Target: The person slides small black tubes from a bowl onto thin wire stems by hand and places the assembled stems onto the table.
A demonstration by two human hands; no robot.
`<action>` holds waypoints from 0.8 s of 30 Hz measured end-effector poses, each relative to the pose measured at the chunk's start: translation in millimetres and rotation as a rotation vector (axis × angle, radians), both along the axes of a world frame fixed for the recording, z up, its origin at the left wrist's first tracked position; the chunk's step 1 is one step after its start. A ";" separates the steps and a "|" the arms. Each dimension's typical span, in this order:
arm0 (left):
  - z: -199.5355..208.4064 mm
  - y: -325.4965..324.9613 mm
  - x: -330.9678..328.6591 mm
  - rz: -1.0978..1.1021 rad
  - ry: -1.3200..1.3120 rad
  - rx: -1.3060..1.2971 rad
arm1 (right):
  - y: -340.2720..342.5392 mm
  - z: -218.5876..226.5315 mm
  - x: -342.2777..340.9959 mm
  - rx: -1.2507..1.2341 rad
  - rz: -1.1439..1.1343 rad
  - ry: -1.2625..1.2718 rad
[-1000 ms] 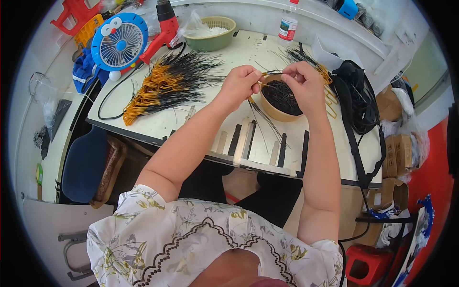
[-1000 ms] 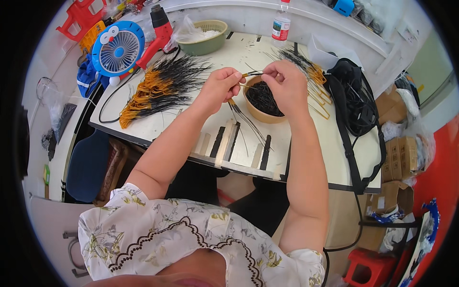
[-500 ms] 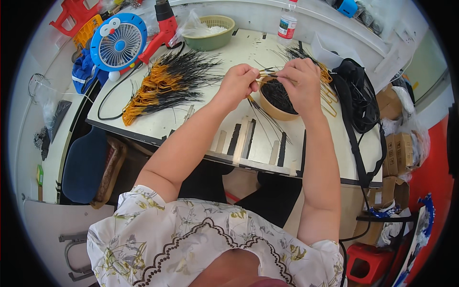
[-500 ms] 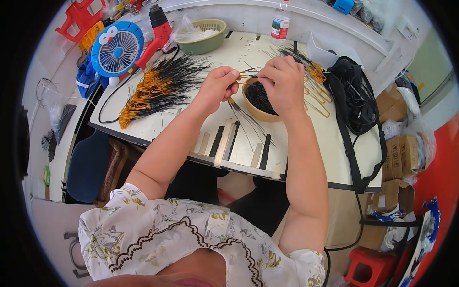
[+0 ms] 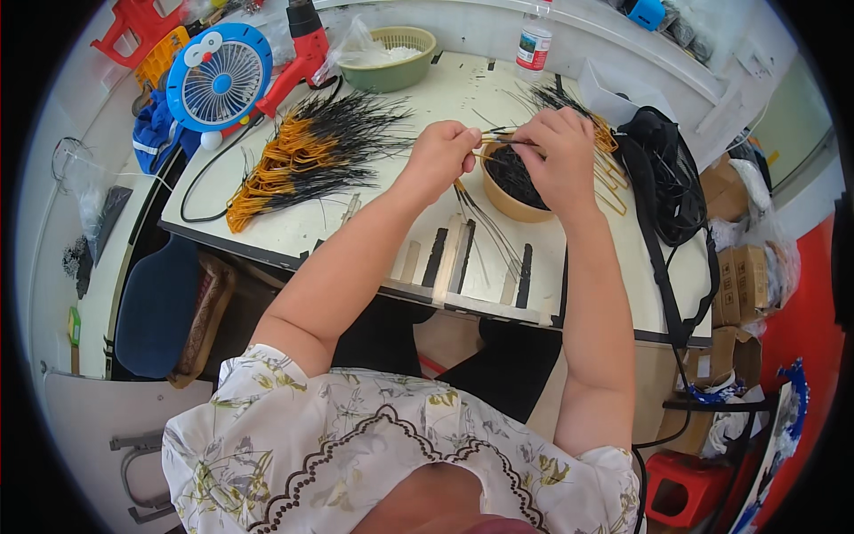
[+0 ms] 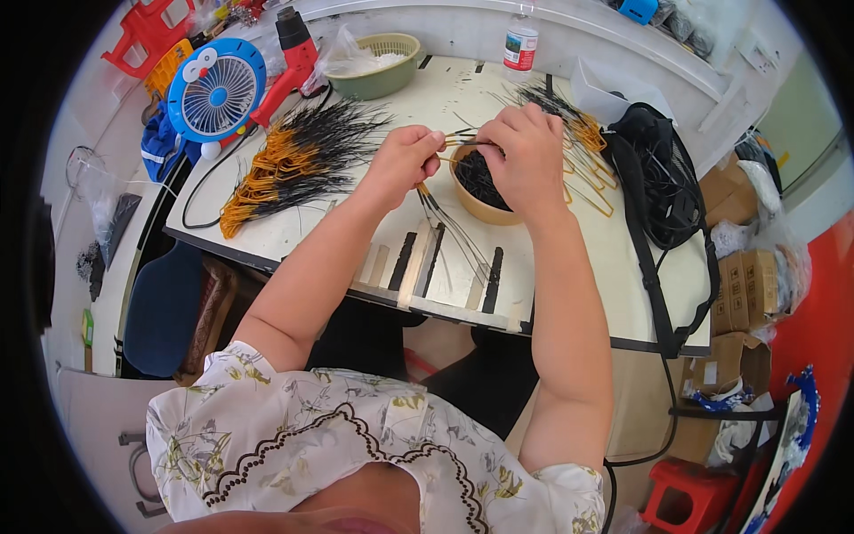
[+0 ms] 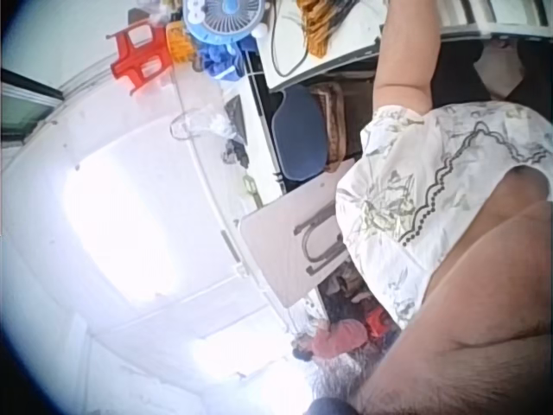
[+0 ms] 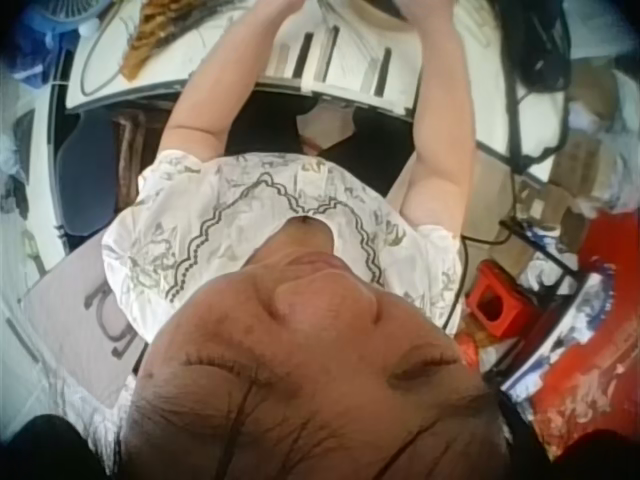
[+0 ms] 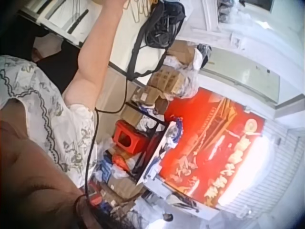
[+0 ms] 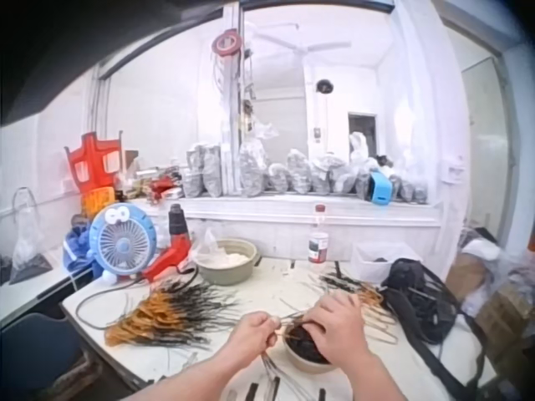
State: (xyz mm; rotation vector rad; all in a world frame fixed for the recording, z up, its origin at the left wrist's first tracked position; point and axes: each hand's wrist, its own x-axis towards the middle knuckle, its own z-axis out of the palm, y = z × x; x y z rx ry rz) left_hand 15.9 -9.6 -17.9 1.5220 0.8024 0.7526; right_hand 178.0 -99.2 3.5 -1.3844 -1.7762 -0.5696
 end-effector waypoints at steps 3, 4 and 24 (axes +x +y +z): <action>-2.2 0.9 0.3 0.024 -0.013 0.009 | -0.5 0.6 -1.4 -0.009 0.014 0.013; -2.8 1.3 0.5 0.036 -0.020 0.017 | -0.8 1.1 -1.9 -0.009 0.020 0.011; -4.9 1.1 -0.4 0.042 0.150 0.241 | 4.3 -8.9 -1.8 -0.443 0.090 0.444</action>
